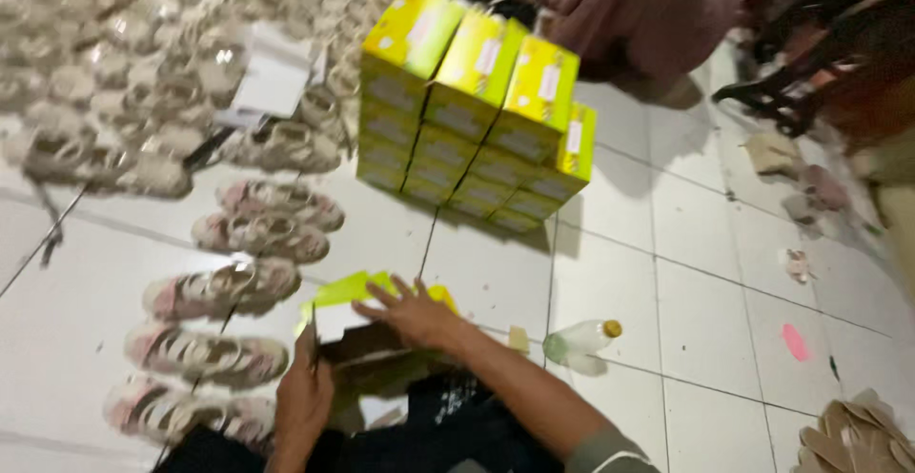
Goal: The person sits on the floor and repeatedly picks up pairs of small children's shoes, places them into yellow shoe boxes, and stacks the closed boxes. The person handles the shoes and boxes by hand without using additional tools.
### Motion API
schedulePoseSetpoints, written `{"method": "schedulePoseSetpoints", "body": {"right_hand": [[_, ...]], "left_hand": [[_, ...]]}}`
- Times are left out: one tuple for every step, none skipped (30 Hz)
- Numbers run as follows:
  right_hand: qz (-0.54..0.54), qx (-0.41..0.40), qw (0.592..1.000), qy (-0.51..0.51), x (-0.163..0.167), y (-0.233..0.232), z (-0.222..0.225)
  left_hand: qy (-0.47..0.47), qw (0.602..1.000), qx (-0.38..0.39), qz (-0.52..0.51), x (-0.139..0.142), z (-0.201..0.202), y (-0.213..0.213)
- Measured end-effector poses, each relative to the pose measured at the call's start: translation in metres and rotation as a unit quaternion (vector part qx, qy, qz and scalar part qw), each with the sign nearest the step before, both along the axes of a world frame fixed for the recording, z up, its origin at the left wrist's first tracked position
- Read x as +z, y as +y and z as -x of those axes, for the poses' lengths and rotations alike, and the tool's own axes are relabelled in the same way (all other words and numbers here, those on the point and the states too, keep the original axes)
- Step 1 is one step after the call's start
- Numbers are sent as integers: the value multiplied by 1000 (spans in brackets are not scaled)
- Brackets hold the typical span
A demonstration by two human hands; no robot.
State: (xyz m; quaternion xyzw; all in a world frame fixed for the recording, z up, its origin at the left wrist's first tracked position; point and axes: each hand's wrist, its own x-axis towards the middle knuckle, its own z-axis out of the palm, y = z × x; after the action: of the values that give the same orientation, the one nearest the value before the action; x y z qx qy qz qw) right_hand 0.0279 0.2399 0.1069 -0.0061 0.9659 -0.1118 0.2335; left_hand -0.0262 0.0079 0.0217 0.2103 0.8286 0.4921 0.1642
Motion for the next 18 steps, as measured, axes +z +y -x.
{"method": "schedulePoseSetpoints", "body": {"right_hand": [[12, 0, 1000, 12, 1, -2, -1], [28, -4, 999, 43, 3, -3, 0], [46, -7, 996, 76, 5, -3, 0], [44, -9, 997, 66, 6, -5, 0], [38, -10, 998, 58, 6, -5, 0], [34, -10, 998, 53, 6, -6, 2], [39, -13, 998, 50, 5, -6, 2], [46, -15, 998, 49, 4, -6, 3], [62, -13, 997, 44, 0, -8, 4], [29, -4, 999, 42, -3, -7, 5], [9, 14, 999, 31, -7, -8, 5], [32, -8, 996, 86, -7, -9, 6], [22, 2, 995, 93, -14, -8, 5], [40, -36, 996, 73, -16, -9, 5], [51, -64, 996, 24, -16, -8, 3], [57, -77, 995, 30, -16, -8, 3], [58, -94, 993, 39, -14, -8, 0], [54, -76, 994, 58, -11, -9, 0]], "left_hand": [[-11, 1000, -13, 8, -6, 5, 0], [-28, 999, -24, 22, -13, 8, -6], [-2, 999, -46, -5, -19, 16, -7], [24, 997, -65, -33, -24, 26, -5], [12, 988, -103, -115, -27, 34, -2], [2, 971, -141, -193, -27, 43, 1], [-14, 947, -177, -266, -24, 49, 5], [-100, 943, -152, -277, -21, 57, 10], [-189, 934, -121, -279, -11, 66, 14], [-283, 917, -76, -272, -7, 69, 10], [-257, 956, -102, -93, -1, 70, 16], [-226, 959, -125, -116, 7, 63, 17], [-158, 967, -146, -137, 9, 60, 25], [-10, 977, -173, -123, 13, 58, 34], [83, 981, -173, 13, 16, 56, 43], [141, 977, -157, 30, 19, 49, 48], [119, 983, -136, 32, 22, 44, 51], [101, 988, -116, 28, 24, 41, 54]]}}
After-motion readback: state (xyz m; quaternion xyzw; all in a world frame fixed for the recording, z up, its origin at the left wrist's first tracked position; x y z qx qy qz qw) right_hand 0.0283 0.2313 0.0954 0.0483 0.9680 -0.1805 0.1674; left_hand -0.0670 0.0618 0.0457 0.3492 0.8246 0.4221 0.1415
